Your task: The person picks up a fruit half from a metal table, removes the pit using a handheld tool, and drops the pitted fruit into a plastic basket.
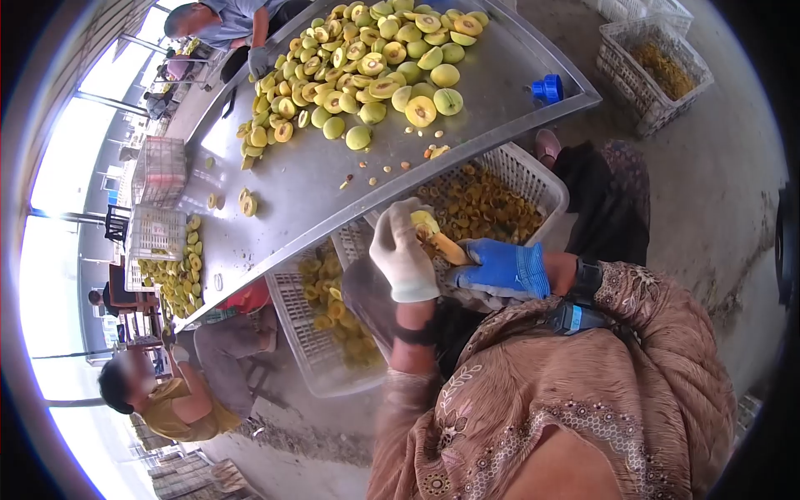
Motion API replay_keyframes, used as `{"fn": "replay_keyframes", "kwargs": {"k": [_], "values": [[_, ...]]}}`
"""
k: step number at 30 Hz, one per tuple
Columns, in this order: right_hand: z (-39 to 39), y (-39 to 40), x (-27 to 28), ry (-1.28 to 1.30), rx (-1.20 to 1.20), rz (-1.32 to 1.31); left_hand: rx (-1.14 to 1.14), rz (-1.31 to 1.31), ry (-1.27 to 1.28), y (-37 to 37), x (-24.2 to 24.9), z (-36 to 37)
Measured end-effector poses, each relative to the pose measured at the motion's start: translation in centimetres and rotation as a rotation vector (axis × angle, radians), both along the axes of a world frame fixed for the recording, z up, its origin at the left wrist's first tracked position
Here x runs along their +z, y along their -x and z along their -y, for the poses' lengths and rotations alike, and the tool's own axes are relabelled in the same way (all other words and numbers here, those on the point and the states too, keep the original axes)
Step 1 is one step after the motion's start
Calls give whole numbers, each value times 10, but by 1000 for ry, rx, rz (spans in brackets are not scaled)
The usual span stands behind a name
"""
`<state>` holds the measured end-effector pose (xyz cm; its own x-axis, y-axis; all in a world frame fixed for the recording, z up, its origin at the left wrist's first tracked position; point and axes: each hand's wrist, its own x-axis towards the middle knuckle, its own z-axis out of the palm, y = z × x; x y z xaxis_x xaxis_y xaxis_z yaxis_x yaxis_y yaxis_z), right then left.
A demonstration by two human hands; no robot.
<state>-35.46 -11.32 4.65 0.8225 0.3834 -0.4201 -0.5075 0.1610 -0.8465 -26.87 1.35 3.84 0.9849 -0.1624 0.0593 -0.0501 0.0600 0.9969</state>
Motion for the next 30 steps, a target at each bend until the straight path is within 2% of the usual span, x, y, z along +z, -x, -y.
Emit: {"fn": "replay_keyframes", "kwargs": {"k": [1,4,5,7,8,12,16,19,22,23,26,30], "values": [[-1,1,-1,-55,-5,-8,146,42,29,6,2,7],[1,5,-3,-245,-88,-127,43,-16,-47,-4,-5,4],[5,8,-5,-402,-48,-169,-44,-43,-103,-9,-7,1],[17,12,-8,-718,37,-249,-105,-87,-24,-9,-5,0],[17,12,-7,-655,51,-215,-140,-108,14,-9,-3,0],[15,11,2,-475,53,-145,20,214,6,-1,-8,9],[21,8,3,-379,90,-153,-198,-66,130,-8,-2,-1],[22,7,8,-527,118,-222,-372,-58,168,-15,-9,-6],[19,6,-9,-661,113,-201,-347,-238,396,-16,-17,3],[17,5,-12,-649,119,-178,-270,-221,441,-13,-17,9],[13,4,-17,-670,148,-148,-441,-220,533,-12,-13,4],[10,4,-25,-897,240,-224,-413,-341,849,-10,-10,16]]}}
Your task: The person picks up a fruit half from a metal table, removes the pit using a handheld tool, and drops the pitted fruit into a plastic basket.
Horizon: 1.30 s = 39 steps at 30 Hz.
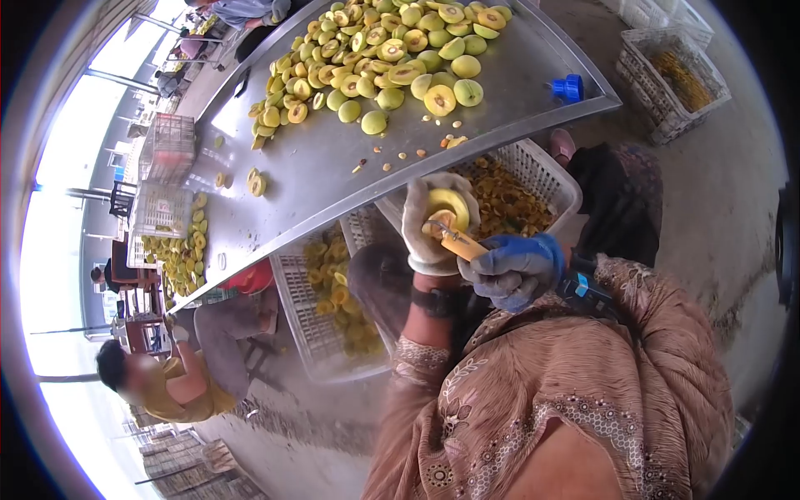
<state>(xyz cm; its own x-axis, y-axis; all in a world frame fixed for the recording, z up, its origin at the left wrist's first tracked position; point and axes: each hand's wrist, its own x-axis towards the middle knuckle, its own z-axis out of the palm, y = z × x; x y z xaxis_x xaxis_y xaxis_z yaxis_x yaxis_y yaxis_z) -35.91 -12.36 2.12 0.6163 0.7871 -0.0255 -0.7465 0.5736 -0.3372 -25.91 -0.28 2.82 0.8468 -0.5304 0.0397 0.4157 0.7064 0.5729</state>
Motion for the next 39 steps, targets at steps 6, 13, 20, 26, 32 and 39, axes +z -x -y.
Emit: {"fn": "replay_keyframes", "kwargs": {"k": [6,13,20,26,32,39], "values": [[18,-15,-57,543,-126,34,430,41,-463,-38,-4,-46],[50,-17,-124,1235,-116,20,431,389,-1456,-54,3,-182],[44,-18,-114,1129,-161,-39,557,884,-2046,-160,43,-175],[47,-20,-109,1112,-202,-126,149,1029,-2043,-232,27,-37],[52,-30,-97,1070,-227,-145,-299,987,-2200,-263,-15,32],[58,-25,-90,1028,-236,-15,-138,372,-1217,-238,-3,8]]}}
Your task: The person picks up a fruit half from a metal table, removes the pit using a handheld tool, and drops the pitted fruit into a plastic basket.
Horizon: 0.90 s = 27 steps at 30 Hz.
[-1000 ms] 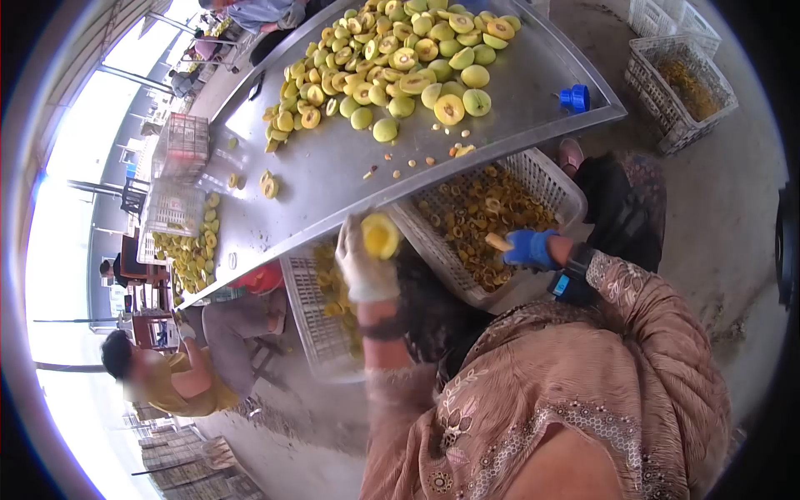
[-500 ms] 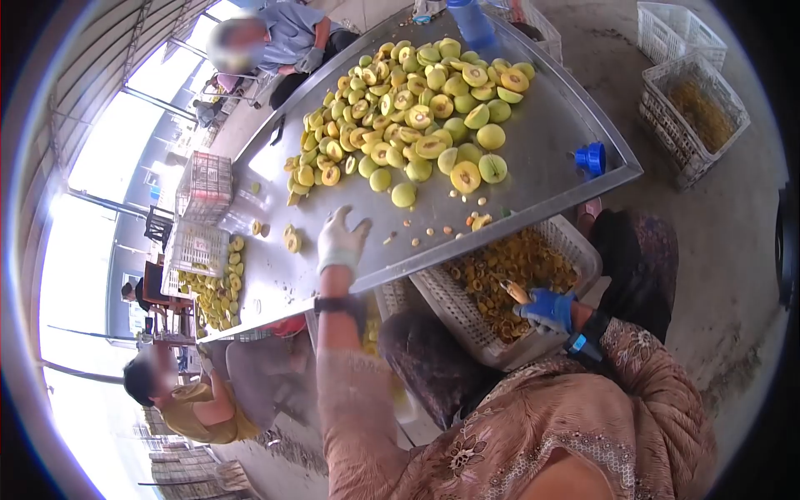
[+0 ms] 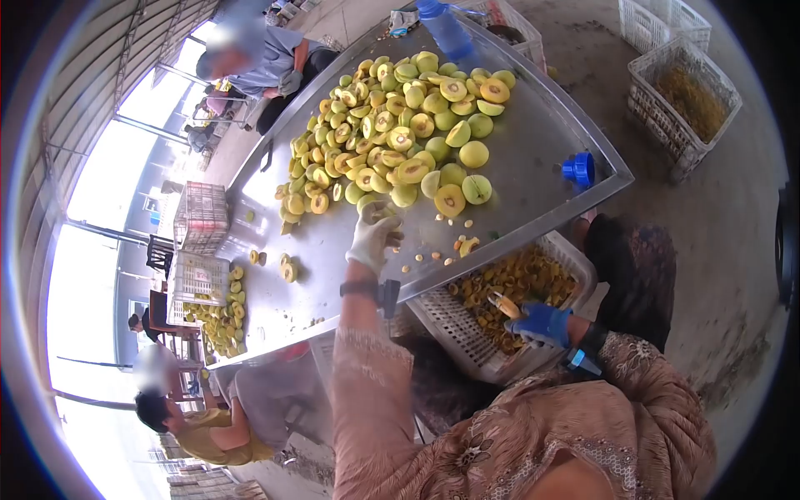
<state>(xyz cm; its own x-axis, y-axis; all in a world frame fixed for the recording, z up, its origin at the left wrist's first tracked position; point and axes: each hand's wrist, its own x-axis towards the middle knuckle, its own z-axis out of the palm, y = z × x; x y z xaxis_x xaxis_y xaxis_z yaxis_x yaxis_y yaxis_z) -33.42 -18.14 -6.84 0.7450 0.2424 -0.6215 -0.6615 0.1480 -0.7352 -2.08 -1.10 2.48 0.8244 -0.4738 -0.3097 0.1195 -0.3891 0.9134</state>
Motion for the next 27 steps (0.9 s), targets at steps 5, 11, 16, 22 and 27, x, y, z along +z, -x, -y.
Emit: {"fn": "replay_keyframes", "kwargs": {"k": [5,11,16,22,27], "values": [[2,-1,51,75,-42,166,19,-200,629,82,22,-19],[-18,2,101,-118,-66,297,52,-323,866,155,33,-32],[-45,2,116,-113,-41,327,89,-209,869,181,35,-36],[-64,6,129,-124,-86,301,147,-24,767,204,35,-39],[-73,9,130,-57,-124,398,208,58,759,224,41,-35]]}}
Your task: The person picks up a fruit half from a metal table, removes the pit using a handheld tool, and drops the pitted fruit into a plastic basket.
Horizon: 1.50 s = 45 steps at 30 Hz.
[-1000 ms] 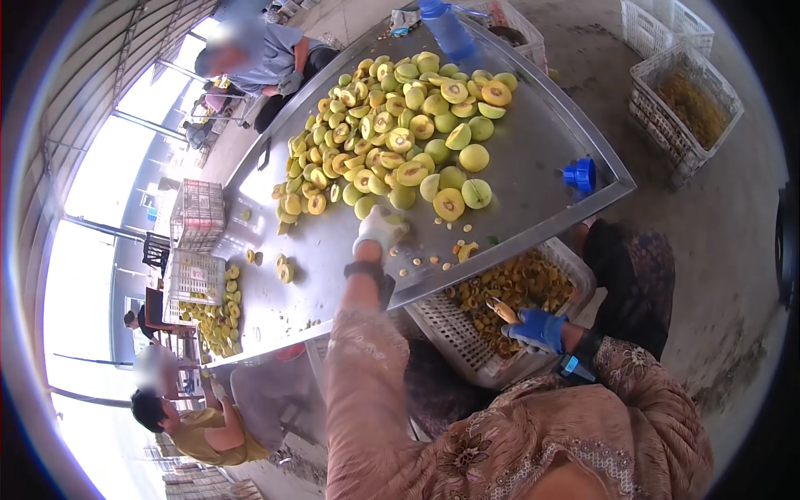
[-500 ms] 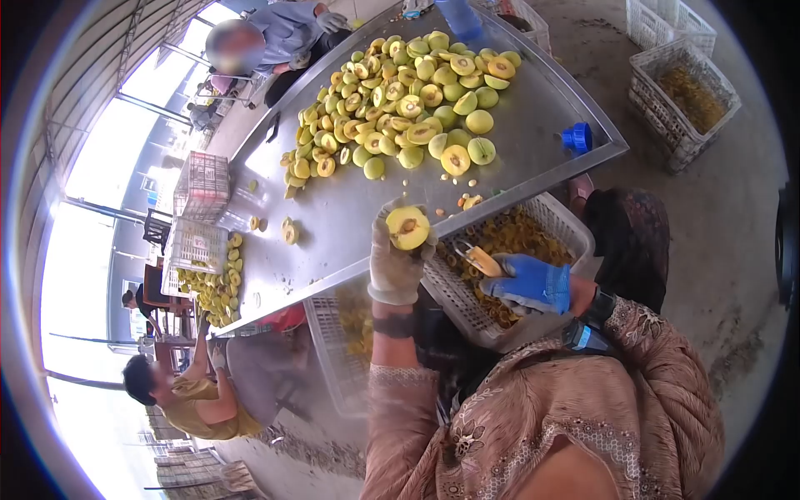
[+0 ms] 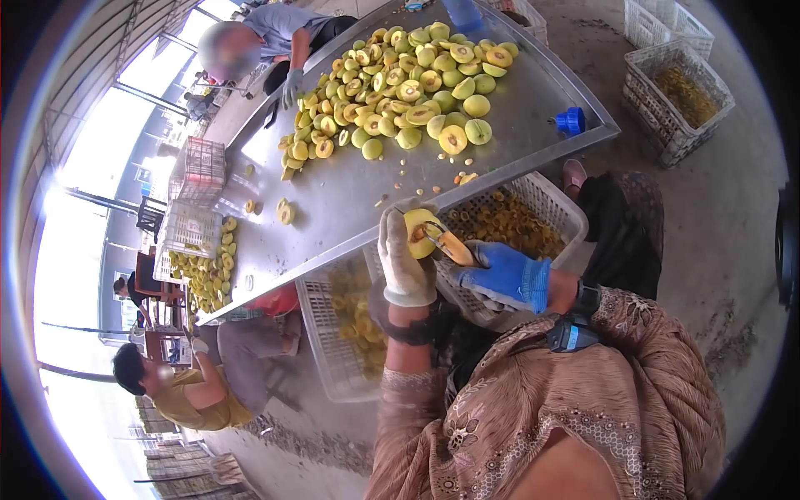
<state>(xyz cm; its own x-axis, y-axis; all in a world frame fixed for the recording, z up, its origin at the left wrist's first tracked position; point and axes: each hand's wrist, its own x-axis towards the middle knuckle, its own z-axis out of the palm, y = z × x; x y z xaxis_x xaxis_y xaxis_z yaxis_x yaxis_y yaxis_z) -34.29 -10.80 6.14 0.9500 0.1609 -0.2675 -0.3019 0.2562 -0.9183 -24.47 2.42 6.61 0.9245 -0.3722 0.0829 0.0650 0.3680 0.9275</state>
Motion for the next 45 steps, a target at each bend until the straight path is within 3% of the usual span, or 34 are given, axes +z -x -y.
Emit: {"fn": "replay_keyframes", "kwargs": {"k": [4,9,15,19,23,31,37,40,43,45], "values": [[-13,1,-16,109,-93,179,72,-18,25,11,0,2],[-10,13,3,-5,35,63,223,161,-82,29,0,9],[-3,17,6,-25,96,88,151,209,-122,27,-10,6],[2,16,9,-10,128,95,57,74,4,28,-5,4],[-7,14,-17,62,49,239,128,67,-3,37,2,6],[-15,19,-9,208,-85,396,266,126,-63,49,10,10],[-20,19,-16,179,-115,406,316,253,-179,52,10,9],[-20,20,-12,212,-43,372,284,229,-118,56,6,6],[-17,19,-14,321,-33,490,349,368,-206,51,7,8],[-4,20,4,166,152,173,161,275,-81,50,11,4]]}}
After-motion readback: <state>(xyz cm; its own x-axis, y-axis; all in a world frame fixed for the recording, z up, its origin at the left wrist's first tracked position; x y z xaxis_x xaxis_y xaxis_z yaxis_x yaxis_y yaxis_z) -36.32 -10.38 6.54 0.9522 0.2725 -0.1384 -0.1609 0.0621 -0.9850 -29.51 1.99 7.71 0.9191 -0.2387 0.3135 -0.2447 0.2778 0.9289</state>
